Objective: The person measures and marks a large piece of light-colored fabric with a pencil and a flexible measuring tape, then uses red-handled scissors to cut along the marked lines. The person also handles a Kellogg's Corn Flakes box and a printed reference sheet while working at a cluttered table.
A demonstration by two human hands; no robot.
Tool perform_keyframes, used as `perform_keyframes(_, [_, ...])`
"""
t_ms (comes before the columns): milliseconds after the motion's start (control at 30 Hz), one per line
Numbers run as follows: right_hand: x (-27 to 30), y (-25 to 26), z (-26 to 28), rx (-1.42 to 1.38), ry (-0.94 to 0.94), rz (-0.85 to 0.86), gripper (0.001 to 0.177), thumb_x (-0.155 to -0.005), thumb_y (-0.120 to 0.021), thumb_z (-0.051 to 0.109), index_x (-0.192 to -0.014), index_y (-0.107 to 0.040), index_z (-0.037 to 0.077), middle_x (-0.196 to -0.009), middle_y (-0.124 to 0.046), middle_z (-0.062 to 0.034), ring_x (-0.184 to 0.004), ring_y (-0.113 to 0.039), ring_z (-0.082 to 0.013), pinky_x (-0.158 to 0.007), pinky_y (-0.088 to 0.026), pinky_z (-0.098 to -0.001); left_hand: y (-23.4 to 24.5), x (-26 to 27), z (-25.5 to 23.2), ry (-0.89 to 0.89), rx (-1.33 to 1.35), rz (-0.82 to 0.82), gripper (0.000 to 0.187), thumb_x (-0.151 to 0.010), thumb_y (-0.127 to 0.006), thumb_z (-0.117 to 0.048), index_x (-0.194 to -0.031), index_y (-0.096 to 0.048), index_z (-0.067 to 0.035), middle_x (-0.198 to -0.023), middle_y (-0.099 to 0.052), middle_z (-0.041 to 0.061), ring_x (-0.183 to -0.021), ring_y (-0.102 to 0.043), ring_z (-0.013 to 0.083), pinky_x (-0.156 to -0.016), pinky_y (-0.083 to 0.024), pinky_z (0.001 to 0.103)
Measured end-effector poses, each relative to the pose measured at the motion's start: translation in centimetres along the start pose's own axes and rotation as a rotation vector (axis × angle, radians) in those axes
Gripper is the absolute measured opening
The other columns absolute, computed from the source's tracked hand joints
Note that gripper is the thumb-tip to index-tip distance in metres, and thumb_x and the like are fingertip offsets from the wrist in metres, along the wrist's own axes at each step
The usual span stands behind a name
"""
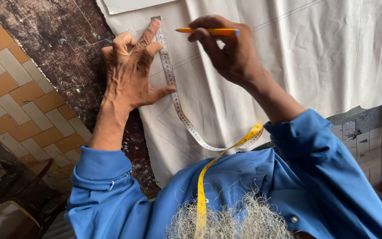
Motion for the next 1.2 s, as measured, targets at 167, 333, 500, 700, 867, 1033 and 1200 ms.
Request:
perform_keyframes(167, [-1.6, -2.3, -0.3, 0.091, 0.122, 0.021, 0.011, -0.117, -0.062, 0.008, -0.124, -0.062, 0.000, -0.108, -0.076, -0.0136, -0.099, -0.079, -0.0244, -0.084, -0.064, -0.0321, -0.3, 0.5, 0.2, 0.031, 0.017, 0.029, 0.103, -0.065, -0.080, -0.089, -0.141, -0.046, -0.028, -0.172, -0.031, -0.005, -0.119, -0.038, 0.0270, -0.091, -0.032, 0.044])
perform_keyframes(333, [-2.7, -2.8, 0.0, 0.145, 0.206, 0.054, 0.011, -0.117, -0.063, 0.007, -0.124, -0.059, 0.001, -0.109, -0.074, -0.0129, -0.098, -0.078, -0.0256, -0.081, -0.062, -0.0337, 0.1, 0.5, 0.5, 0.041, 0.002, 0.035, 0.100, -0.066, -0.079, -0.090, -0.137, -0.055, -0.023, -0.174, -0.030, -0.006, -0.121, -0.037, 0.0258, -0.092, -0.032, 0.043])
perform_keyframes(500, [-3.3, -3.0, 0.2, 0.187, 0.174, 0.001, 0.007, -0.117, -0.064, 0.006, -0.121, -0.061, 0.001, -0.112, -0.075, -0.0137, -0.101, -0.079, -0.0256, -0.083, -0.063, -0.0338, 0.4, 0.5, 0.5, 0.007, -0.004, -0.018, 0.096, -0.072, -0.078, -0.092, -0.130, -0.058, -0.018, -0.174, -0.027, -0.006, -0.123, -0.036, 0.0249, -0.092, -0.032, 0.043])
perform_keyframes(700, [-3.6, -3.5, -0.2, 0.098, 0.175, 0.032, 0.012, -0.116, -0.059, 0.004, -0.127, -0.059, -0.001, -0.116, -0.073, -0.0140, -0.109, -0.079, -0.0228, -0.092, -0.066, -0.0301, 0.1, 0.9, 0.7, 0.049, 0.032, 0.025, 0.098, -0.067, -0.075, -0.093, -0.129, -0.060, -0.020, -0.174, -0.028, -0.007, -0.124, -0.037, 0.0250, -0.092, -0.033, 0.045])
perform_keyframes(867, [-3.7, -3.4, -0.5, 0.144, 0.191, 0.018, 0.009, -0.116, -0.060, 0.004, -0.124, -0.059, 0.000, -0.115, -0.074, -0.0127, -0.108, -0.079, -0.0230, -0.089, -0.065, -0.0300, -0.1, 0.7, 0.7, 0.024, 0.007, -0.006, 0.098, -0.073, -0.073, -0.098, -0.129, -0.060, -0.018, -0.175, -0.027, -0.008, -0.124, -0.036, 0.0251, -0.093, -0.032, 0.044])
perform_keyframes(1033, [-3.6, -3.6, -0.4, 0.177, 0.213, 0.017, 0.008, -0.115, -0.062, 0.003, -0.122, -0.060, 0.001, -0.112, -0.074, -0.0121, -0.104, -0.078, -0.0239, -0.086, -0.063, -0.0321, -0.2, 1.0, 0.8, 0.024, 0.011, 0.000, 0.096, -0.070, -0.074, -0.096, -0.126, -0.060, -0.018, -0.174, -0.027, -0.008, -0.123, -0.036, 0.0256, -0.092, -0.032, 0.044])
perform_keyframes(1200, [-3.8, -2.9, 0.0, 0.189, 0.198, -0.010, 0.010, -0.116, -0.065, 0.003, -0.124, -0.061, 0.002, -0.110, -0.074, -0.0118, -0.099, -0.079, -0.0252, -0.084, -0.062, -0.0330, 0.1, -0.1, 0.5, 0.038, 0.049, 0.023, 0.100, -0.065, -0.081, -0.091, -0.130, -0.062, -0.017, -0.173, -0.028, -0.008, -0.123, -0.035, 0.0266, -0.092, -0.033, 0.045])
Point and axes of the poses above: each hand's wrist, its own x-axis away from the middle knuckle, its own y-axis out of the back of the hand, z = x × y, the point moved 6 cm from there along -x, towards the middle knuckle
